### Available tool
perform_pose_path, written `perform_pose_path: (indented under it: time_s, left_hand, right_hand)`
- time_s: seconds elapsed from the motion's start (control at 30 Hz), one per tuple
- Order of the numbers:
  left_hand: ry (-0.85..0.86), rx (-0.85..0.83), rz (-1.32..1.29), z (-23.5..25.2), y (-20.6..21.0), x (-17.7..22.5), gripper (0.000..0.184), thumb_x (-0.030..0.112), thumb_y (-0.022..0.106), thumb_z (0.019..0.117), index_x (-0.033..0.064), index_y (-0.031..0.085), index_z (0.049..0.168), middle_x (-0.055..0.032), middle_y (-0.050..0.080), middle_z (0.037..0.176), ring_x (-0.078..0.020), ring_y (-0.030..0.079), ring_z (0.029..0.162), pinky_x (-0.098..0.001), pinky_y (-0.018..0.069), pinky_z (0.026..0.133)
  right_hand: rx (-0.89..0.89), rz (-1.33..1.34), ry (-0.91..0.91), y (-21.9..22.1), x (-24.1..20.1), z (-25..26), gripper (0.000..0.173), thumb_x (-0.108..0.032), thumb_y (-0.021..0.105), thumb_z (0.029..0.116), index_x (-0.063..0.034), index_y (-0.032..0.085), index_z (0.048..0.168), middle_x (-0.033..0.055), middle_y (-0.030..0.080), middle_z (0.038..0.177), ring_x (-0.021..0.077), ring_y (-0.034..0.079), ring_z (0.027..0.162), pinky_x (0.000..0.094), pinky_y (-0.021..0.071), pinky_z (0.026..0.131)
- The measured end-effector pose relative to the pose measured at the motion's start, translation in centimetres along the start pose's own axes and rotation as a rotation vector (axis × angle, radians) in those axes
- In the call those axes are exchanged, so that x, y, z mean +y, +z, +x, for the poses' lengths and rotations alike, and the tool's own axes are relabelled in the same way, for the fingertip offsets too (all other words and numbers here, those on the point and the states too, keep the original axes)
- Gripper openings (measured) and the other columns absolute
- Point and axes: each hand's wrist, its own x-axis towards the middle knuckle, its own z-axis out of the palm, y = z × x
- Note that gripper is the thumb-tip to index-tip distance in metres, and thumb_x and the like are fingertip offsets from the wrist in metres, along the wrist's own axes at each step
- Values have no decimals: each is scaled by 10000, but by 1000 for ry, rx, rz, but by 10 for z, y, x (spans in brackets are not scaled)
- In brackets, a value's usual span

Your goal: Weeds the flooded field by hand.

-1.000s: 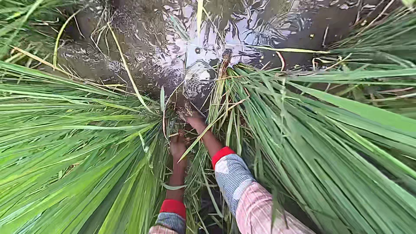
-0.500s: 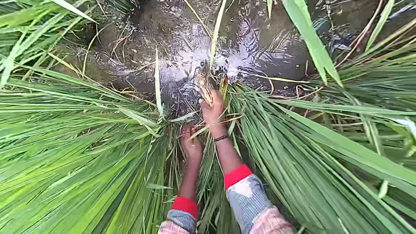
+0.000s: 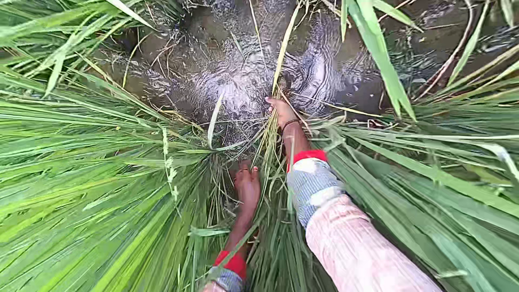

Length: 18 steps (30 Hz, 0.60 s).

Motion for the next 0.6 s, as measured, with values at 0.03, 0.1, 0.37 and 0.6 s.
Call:
perform_pose_path:
  time_s: [0.03, 0.1, 0.37, 0.6]
  left_hand:
    - [-11, -30, -20, -9, 2, -2, 467, 174, 450, 1085, -71, 446, 1482, -308, 461, 1503, -430, 430, 1424, -541, 325, 1189]
    - [-13, -58, -31, -34, 1, 0, 475, 166, 462, 1079, -84, 435, 1482, -323, 467, 1488, -442, 436, 1415, -559, 329, 1177]
    - [122, -256, -38, -163, -55, 40, 430, 94, 413, 1075, -39, 482, 1477, -225, 448, 1556, -338, 413, 1467, -441, 296, 1232]
    - [193, -408, -173, -284, -163, 6, 409, 29, 458, 1049, -44, 511, 1449, -231, 464, 1538, -307, 433, 1454, -409, 327, 1213]
  right_hand:
    - [-27, 84, 4, -3, 4, -4, 327, -161, 653, 991, -16, 558, 1268, 49, 588, 944, 86, 540, 711, 242, 485, 652]
    - [-40, 118, 2, -14, 6, -26, 411, -187, 573, 1046, -8, 486, 1406, 95, 631, 1007, 116, 585, 784, 274, 503, 727]
    - [5, -322, -197, -119, -98, -183, 339, -276, 448, 1112, -14, 439, 1327, 9, 463, 790, 70, 492, 552, 246, 508, 563]
    - [124, -1539, -820, -396, -255, -373, 416, -164, 580, 1055, 175, 504, 1283, 454, 597, 938, 654, 610, 854, 798, 425, 723]
